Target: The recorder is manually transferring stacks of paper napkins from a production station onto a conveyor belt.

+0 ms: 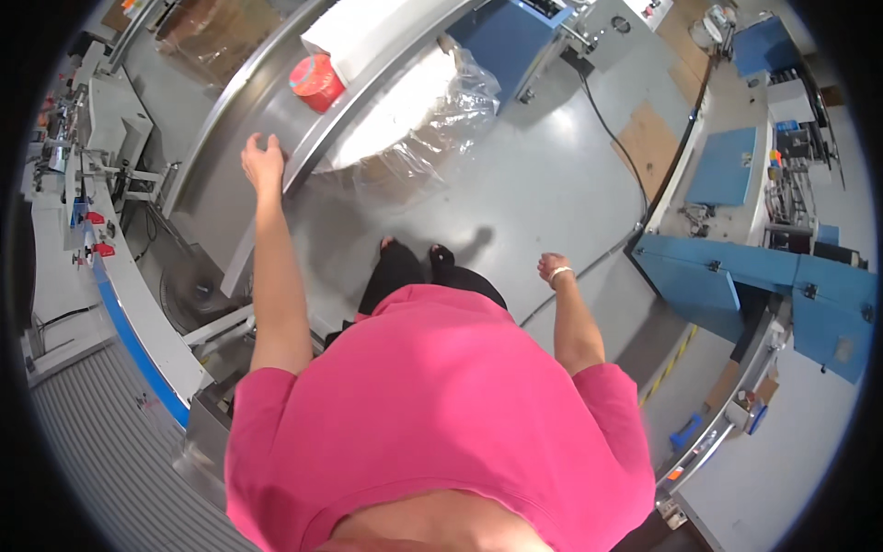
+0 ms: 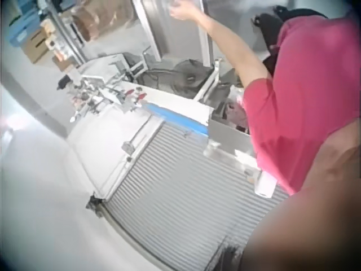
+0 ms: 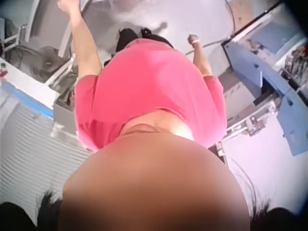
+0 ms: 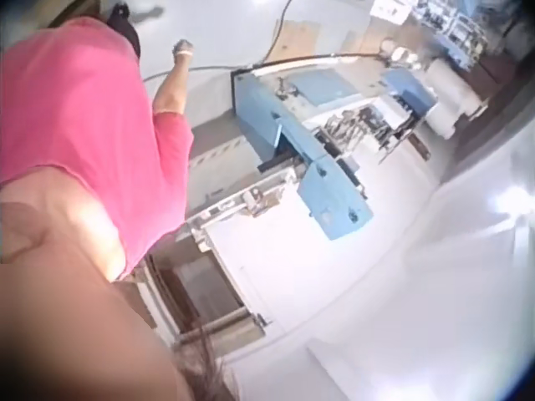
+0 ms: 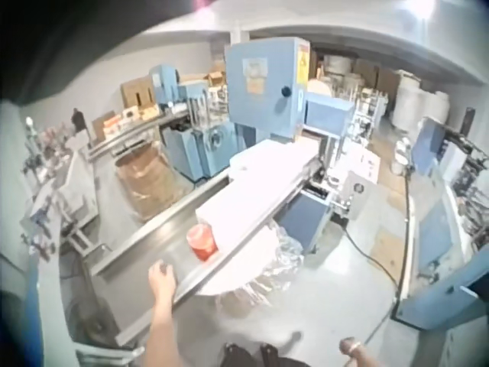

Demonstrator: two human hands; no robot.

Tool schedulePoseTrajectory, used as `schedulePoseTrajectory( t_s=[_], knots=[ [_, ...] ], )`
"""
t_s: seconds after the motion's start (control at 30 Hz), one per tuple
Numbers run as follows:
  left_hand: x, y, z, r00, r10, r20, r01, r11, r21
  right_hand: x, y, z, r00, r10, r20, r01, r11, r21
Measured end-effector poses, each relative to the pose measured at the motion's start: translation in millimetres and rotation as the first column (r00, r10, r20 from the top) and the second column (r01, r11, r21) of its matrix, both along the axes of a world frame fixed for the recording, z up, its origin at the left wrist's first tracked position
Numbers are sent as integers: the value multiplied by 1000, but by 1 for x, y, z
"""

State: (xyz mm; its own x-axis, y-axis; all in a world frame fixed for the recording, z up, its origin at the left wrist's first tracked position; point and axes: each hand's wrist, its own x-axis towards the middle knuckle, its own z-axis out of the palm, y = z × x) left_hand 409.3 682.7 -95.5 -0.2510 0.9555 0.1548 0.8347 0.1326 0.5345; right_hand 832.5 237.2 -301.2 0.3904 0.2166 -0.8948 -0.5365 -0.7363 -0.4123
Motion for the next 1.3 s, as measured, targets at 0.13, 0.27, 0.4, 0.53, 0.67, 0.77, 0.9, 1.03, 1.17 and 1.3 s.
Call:
schedulePoseTrajectory(
  t_s=[0.13,0.27,0.4,0.53,0.67,0.77,0.9,1.03,1.17,1.3],
  knots=[
    [20,6,5,985,-107,-136,100,993,-55,6,28,-7,972,-237,-12,237,965,112],
    [16,6,2,975,-151,-164,145,988,-48,-18,149,36,957,-173,231,66,909,411],
    [13,-11,3,978,-154,-144,156,988,5,-61,292,166,854,-185,486,-252,671,698],
    [18,-19,8,964,-217,-152,233,968,93,-100,385,265,519,-192,833,-790,267,553],
    [28,-21,20,964,-263,33,260,963,70,-140,449,294,78,-147,986,-997,-13,77],
    [46,-17,42,939,-338,62,334,940,64,-154,458,296,-137,-78,987,-988,-57,-142],
    [80,-2,69,833,-554,-19,553,829,79,-148,468,298,-239,-31,971,-970,-32,-240],
    [94,26,56,760,-650,-27,641,742,197,-143,474,295,-256,-60,965,-965,-39,-258],
    [98,45,47,875,-478,78,449,860,243,-136,480,287,-276,-114,954,-957,-63,-284],
    [113,51,64,944,-34,-329,162,914,372,-131,480,286,-354,-145,924,-931,-44,-363]
  ],
)
